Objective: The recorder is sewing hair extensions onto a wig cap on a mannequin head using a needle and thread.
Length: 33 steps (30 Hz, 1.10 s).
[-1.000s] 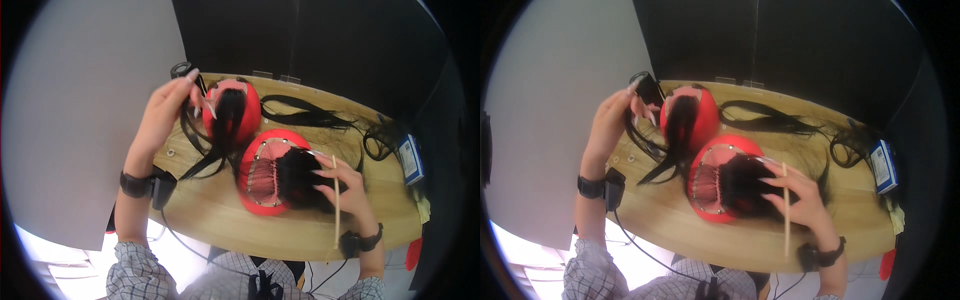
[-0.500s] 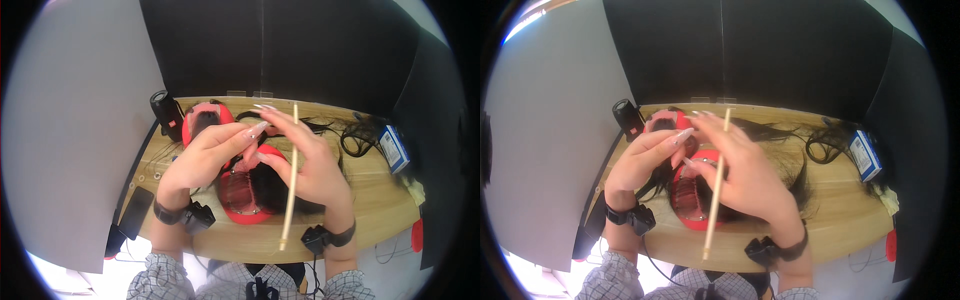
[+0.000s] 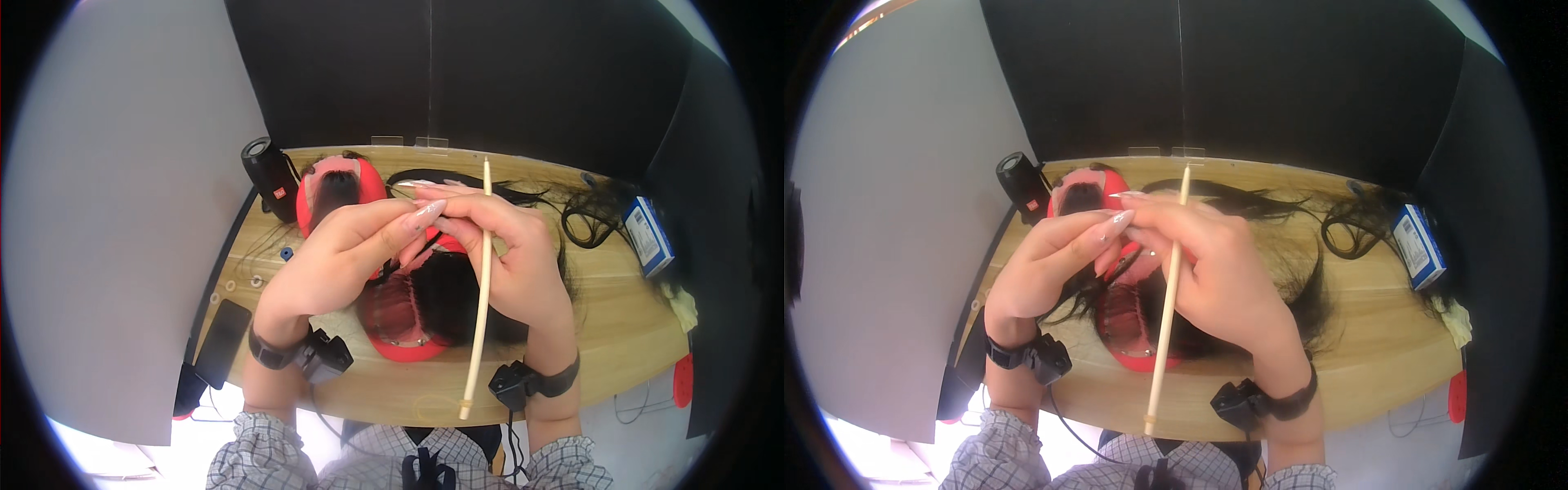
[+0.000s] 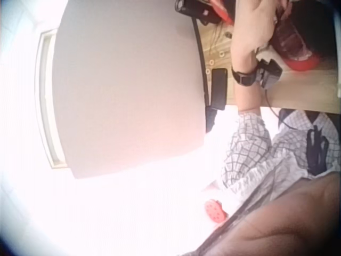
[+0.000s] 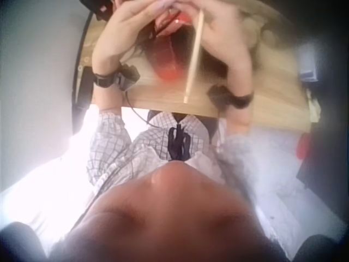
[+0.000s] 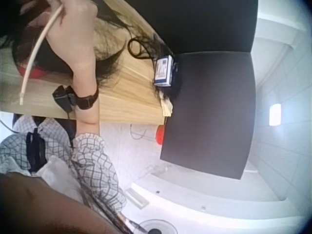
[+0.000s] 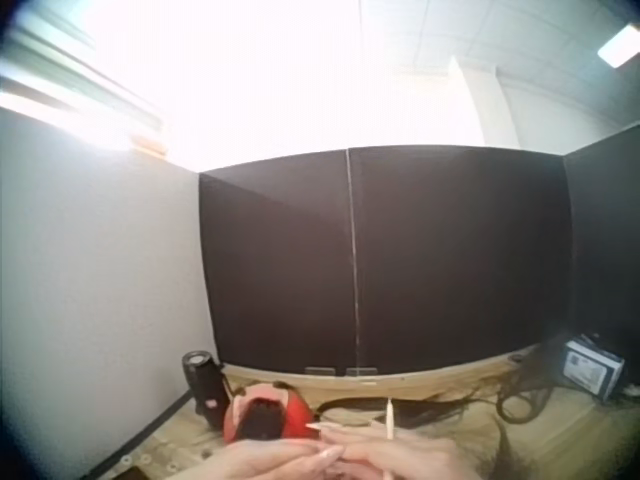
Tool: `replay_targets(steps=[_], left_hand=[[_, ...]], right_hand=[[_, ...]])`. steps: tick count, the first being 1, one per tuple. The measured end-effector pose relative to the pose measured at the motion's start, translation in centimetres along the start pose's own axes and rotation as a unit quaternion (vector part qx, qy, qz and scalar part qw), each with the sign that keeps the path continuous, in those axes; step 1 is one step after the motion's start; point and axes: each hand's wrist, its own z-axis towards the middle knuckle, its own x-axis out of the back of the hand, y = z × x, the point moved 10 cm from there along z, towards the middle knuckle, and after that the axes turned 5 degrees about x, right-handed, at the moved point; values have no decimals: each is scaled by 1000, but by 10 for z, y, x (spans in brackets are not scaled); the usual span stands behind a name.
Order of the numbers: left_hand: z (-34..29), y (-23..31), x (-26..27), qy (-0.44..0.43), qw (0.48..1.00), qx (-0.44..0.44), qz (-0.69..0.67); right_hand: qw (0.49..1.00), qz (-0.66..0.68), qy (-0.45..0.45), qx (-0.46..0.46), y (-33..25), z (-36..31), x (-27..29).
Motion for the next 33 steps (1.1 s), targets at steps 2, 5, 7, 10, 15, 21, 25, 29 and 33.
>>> replay_targets(steps=[2,5,7,10,15,21,25,29,33], left_hand=[[-2,3,5,26,1000,-8,-1],[-3,11,19,57,997,-46,-23],[-4,19,28,62,994,-76,-42],[-4,29,46,112,975,-136,-137],[-9,31,61,99,940,-214,-245],[-11,23,68,80,950,-181,-243],[-8,14,72,118,958,-172,-195],[-1,19,46,83,975,-141,-152],[-1,12,33,44,986,-110,-119]], right_hand=[[999,-37,23,-28,1,1,9],[996,-69,46,-42,15,-3,29],[992,-47,66,-93,31,-7,40],[981,-32,60,-181,61,-18,64],[974,58,19,-219,98,-30,80],[937,-85,43,-336,143,-71,138],[851,-334,34,-404,136,-94,176],[891,-322,108,-302,98,-67,170],[966,-55,82,-240,43,-24,93]])
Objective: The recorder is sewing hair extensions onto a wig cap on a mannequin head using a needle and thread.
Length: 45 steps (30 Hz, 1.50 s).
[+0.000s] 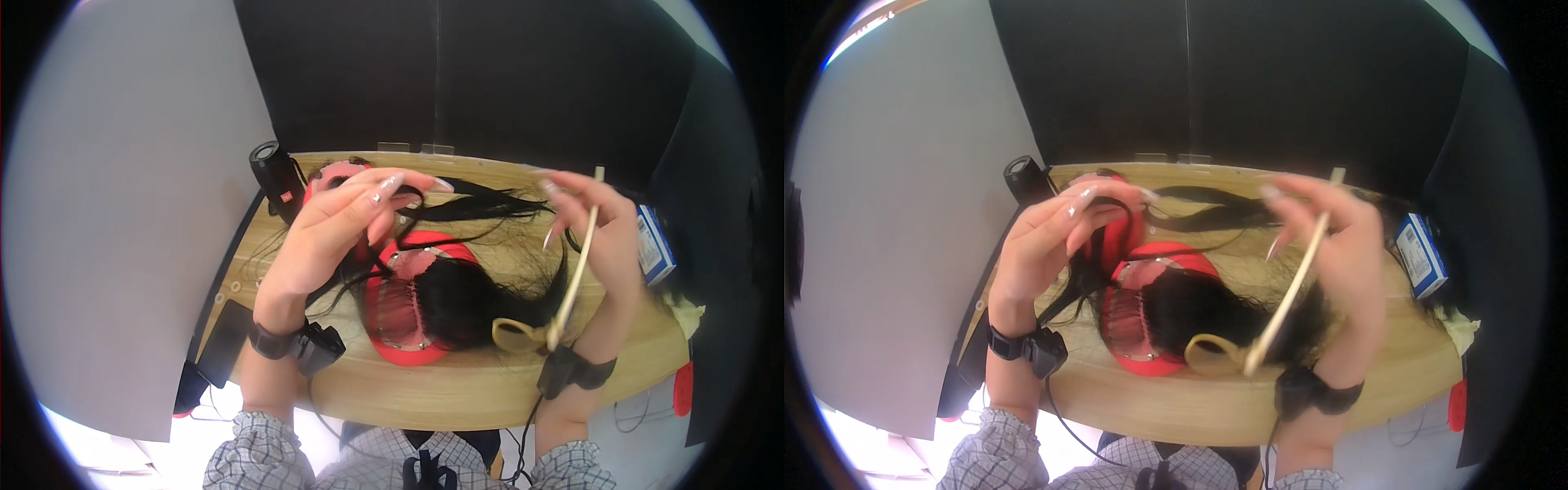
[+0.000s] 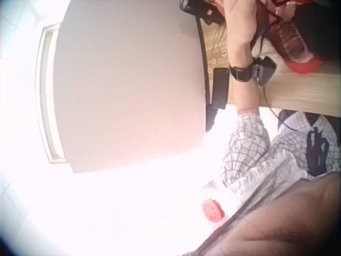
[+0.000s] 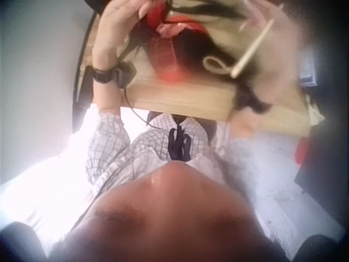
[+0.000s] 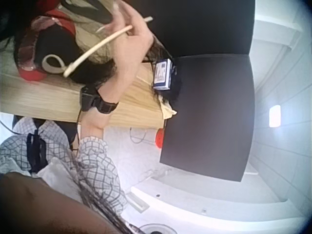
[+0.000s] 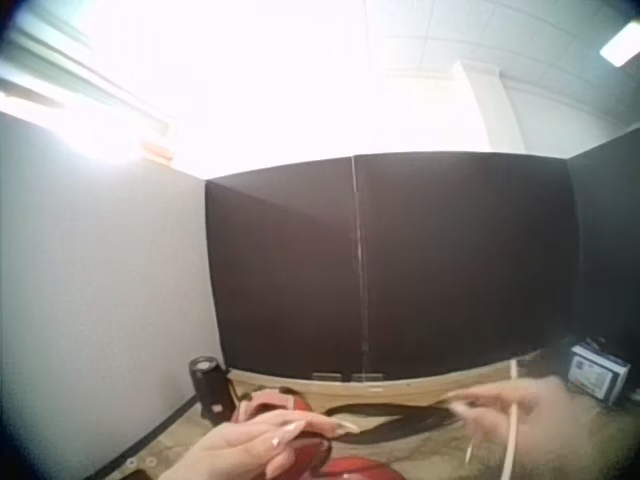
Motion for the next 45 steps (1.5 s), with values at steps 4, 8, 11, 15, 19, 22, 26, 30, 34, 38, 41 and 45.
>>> replay_targets(steps=[4,8,11,15,19,22,26,30,34,38,41,45], left_hand=[[1,-14,-17,-22,999,27,35],[1,-15,-35,-81,994,12,67],[4,-3,-33,-66,995,-44,57],[1,-4,-19,-42,992,-43,-109],[3,-15,-25,-92,990,10,-111],[-1,-25,-32,-96,991,87,-34],[-5,-31,-42,-101,986,131,-10],[-8,-36,-44,-97,985,143,18],[-9,-36,-44,-94,987,127,7],[-10,-33,-43,-78,987,131,44],[-11,-28,-43,-50,990,120,54],[-11,-23,-37,-18,992,58,111]], right_hand=[[988,-50,-95,113,-48,-18,-52],[970,-96,-56,215,-50,-23,-78],[986,-35,-89,133,-39,-18,-75],[982,28,-183,-16,-8,-15,-82],[966,-235,-99,53,3,-13,-54],[985,-131,-98,55,-21,-14,-53],[981,-23,-162,102,-50,-28,-72],[976,-28,-109,186,-54,-30,-81],[974,-43,-116,190,-53,-31,-87],[971,-60,-77,220,-55,-31,-86],[968,-74,-51,234,-62,-33,-85],[976,-36,-62,205,-53,-30,-84]])
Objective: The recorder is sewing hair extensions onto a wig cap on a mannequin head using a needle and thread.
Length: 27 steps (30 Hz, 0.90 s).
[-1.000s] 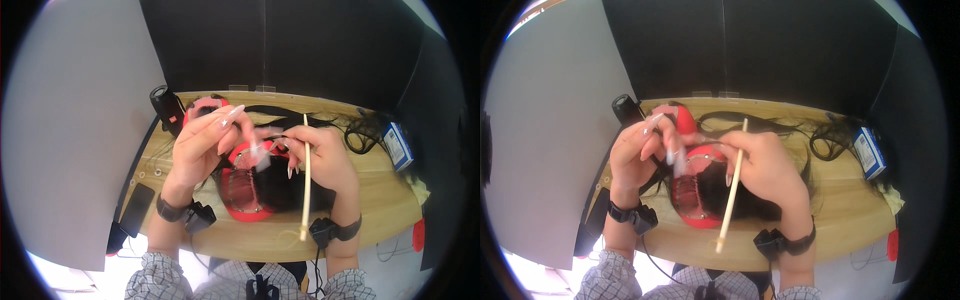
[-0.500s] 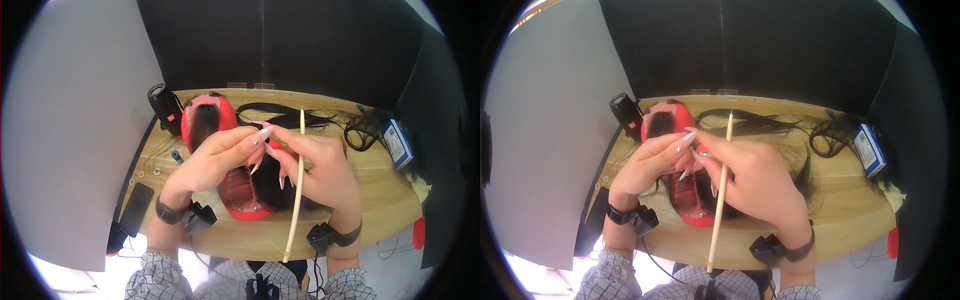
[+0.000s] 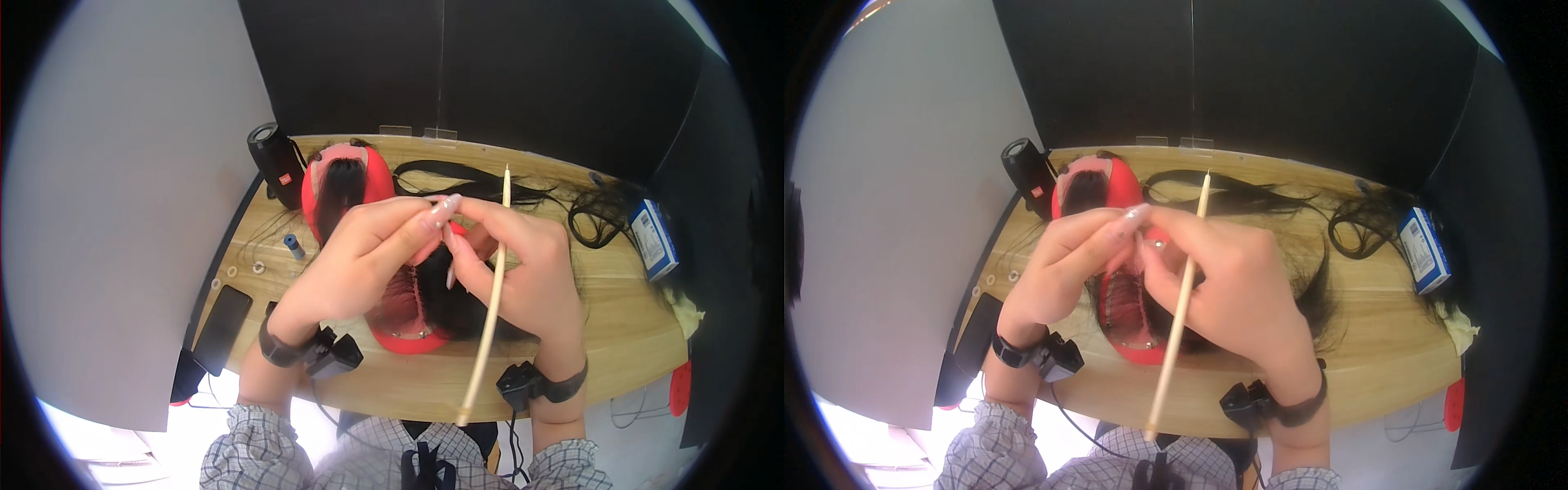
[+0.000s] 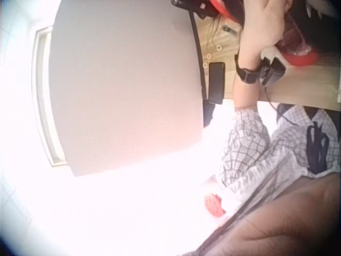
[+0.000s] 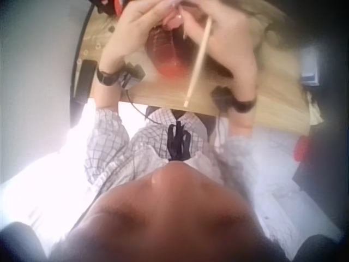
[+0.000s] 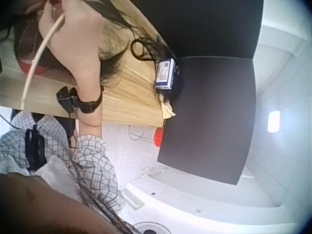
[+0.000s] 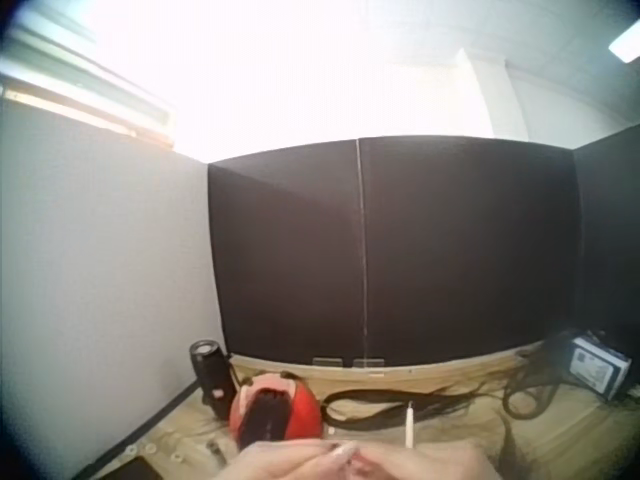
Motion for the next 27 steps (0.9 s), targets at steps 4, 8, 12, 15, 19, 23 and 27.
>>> replay_targets(steps=[4,8,12,15,19,23,27], left_hand=[[-1,3,40,96,995,23,-14],[-2,10,66,124,991,-42,-40],[3,-9,68,168,985,-22,-39],[2,1,68,155,987,-33,4],[1,0,64,181,983,-6,6],[2,-2,67,170,985,-15,8],[3,-3,64,157,987,-9,11]], right_hand=[[979,192,41,-48,14,3,16],[735,670,-64,-88,-28,-4,-20],[358,914,-152,-113,-103,-37,-69],[295,933,-204,-22,-127,-46,-73],[467,861,-159,-121,-121,-52,-72],[509,836,-130,-158,-108,-55,-81],[358,922,-112,-94,-123,-41,-73]])
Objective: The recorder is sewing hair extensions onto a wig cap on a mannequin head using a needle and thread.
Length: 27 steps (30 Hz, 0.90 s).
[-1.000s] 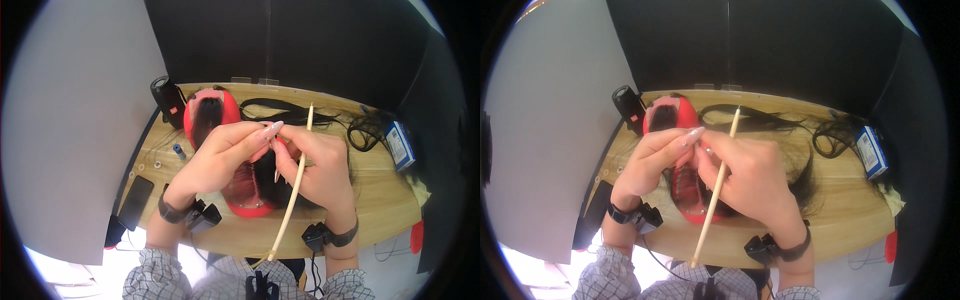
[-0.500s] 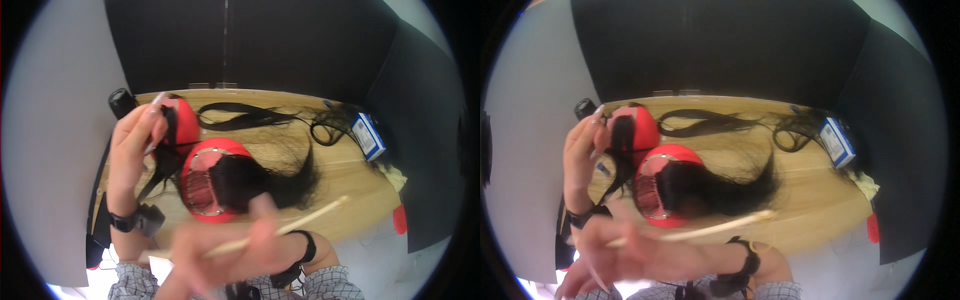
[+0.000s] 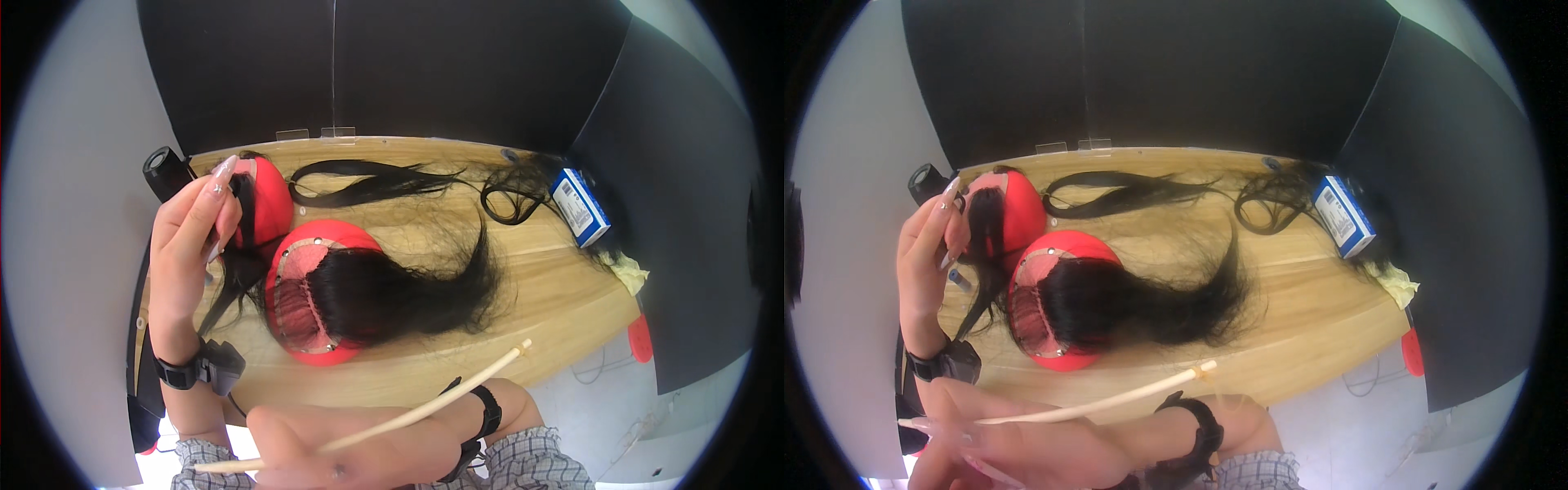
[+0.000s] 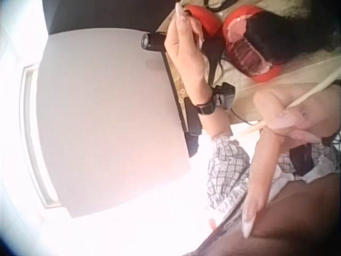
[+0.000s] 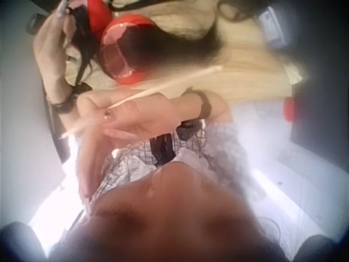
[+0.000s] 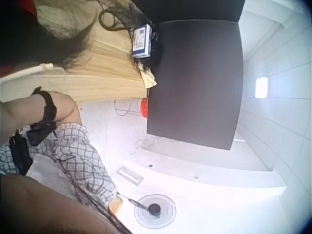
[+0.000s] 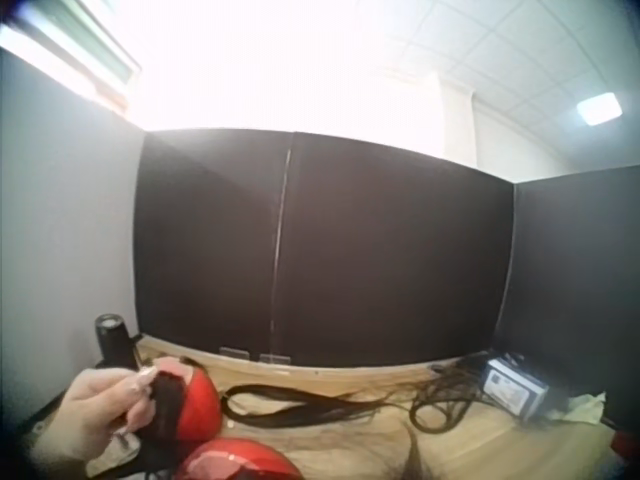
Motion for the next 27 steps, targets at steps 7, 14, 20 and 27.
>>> replay_targets(steps=[7,14,20,27], left_hand=[[-1,-3,-12,-27,999,15,16],[-5,-2,-24,-40,998,26,32],[-5,-13,-29,-57,996,56,29],[-2,-23,-41,-109,983,77,-122]], right_hand=[[966,-249,-31,-57,-20,-6,7],[999,-36,-15,-16,-5,0,-4],[986,-130,-89,47,-43,0,-8],[915,-367,31,163,-117,2,7]])
